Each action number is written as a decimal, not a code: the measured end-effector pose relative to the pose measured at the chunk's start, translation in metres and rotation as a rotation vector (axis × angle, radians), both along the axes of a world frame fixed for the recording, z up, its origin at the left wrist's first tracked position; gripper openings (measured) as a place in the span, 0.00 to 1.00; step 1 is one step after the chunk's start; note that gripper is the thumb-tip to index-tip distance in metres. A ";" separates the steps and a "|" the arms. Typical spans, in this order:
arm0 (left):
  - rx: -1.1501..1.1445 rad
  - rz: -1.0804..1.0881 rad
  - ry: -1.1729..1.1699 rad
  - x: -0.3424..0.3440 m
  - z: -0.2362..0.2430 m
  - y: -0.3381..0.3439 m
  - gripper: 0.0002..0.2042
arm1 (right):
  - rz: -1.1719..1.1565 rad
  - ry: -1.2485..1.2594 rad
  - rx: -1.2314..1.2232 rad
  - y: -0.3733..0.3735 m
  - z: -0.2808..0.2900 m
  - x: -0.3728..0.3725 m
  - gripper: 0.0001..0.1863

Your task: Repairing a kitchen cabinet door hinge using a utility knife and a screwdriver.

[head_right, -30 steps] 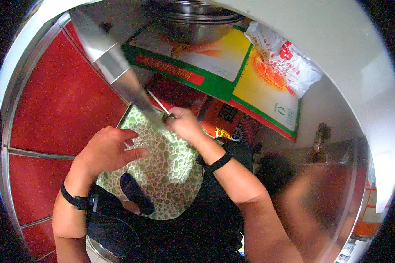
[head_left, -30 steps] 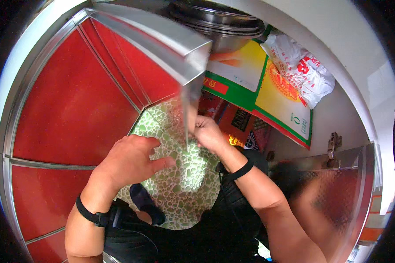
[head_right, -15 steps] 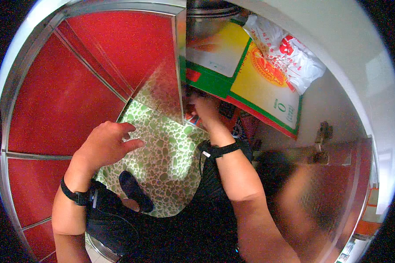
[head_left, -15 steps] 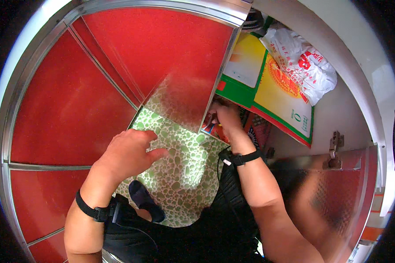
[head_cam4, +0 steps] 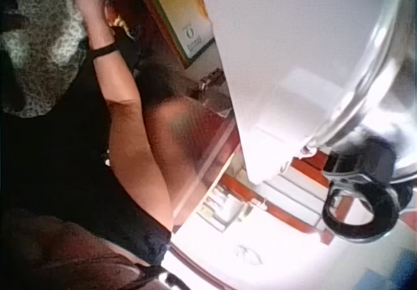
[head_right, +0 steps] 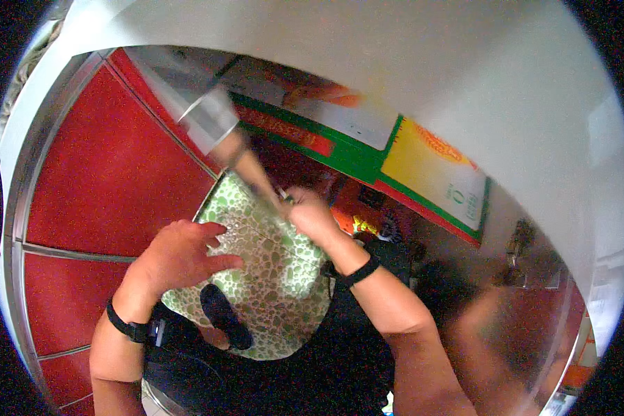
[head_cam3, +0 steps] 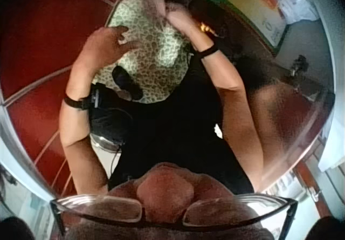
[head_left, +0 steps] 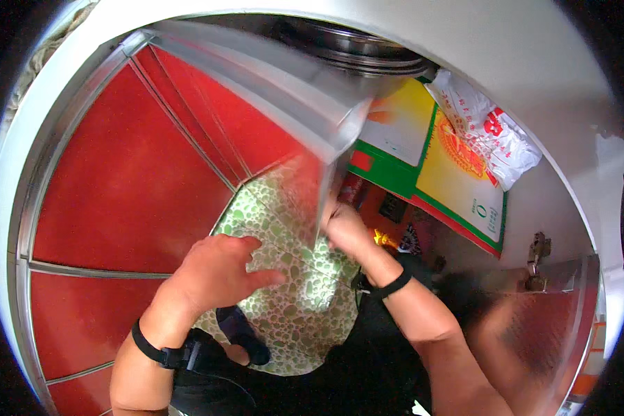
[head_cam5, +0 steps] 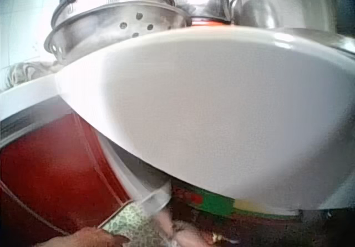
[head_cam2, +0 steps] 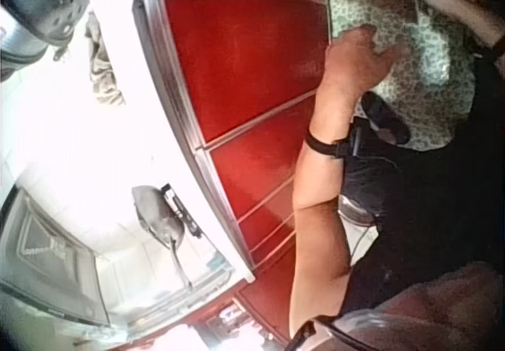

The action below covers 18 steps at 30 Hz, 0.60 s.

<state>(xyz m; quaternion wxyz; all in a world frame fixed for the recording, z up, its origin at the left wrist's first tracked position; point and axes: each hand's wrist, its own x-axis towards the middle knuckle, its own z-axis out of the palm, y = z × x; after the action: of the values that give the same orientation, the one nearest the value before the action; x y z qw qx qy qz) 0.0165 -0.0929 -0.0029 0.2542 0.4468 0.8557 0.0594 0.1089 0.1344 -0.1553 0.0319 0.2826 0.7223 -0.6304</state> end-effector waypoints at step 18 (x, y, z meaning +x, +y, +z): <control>-0.001 0.664 -0.413 -0.063 -0.013 -0.199 0.13 | 0.286 0.095 -0.262 -0.073 -0.037 -0.033 0.11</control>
<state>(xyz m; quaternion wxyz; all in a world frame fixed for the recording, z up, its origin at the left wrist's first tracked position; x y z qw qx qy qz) -0.0467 -0.2916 -0.0162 0.3882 0.1241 0.8846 0.2267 0.0758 0.0615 -0.1924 0.1235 0.1406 0.6676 -0.7206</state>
